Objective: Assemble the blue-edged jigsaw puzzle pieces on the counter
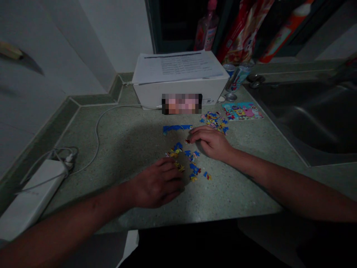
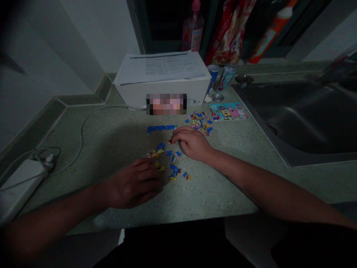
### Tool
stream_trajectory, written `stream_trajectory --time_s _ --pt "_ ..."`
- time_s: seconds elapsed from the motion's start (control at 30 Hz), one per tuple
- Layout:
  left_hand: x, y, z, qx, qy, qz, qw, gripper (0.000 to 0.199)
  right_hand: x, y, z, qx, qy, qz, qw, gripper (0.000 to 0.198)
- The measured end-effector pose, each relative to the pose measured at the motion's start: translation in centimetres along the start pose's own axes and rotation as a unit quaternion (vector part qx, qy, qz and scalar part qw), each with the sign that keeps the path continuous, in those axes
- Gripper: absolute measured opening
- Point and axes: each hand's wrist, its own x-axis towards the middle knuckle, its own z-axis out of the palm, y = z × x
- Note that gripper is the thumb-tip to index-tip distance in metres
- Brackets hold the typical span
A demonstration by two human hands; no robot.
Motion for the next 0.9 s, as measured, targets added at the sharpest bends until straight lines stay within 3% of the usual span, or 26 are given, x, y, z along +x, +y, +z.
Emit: stream_trajectory --time_s 0.2,0.47,0.73,0.9 --pt "-0.2 -0.6 0.2 0.004 0.022 -0.01 1.0 0.012 0.0 -0.2 -0.1 -0.005 0.001 -0.003 1.0 0.043" --pt "0.1 0.6 0.7 -0.049 -0.065 0.02 0.996 0.038 0.1 -0.2 -0.1 0.004 0.007 -0.013 1.0 0.041" --pt "-0.3 0.2 0.8 -0.041 -0.034 -0.01 0.999 0.034 0.1 -0.1 0.0 -0.002 0.003 -0.004 1.0 0.043" --pt "0.3 0.3 1.1 -0.031 -0.085 -0.001 0.996 0.069 0.1 0.0 0.1 -0.004 0.01 -0.018 1.0 0.042"
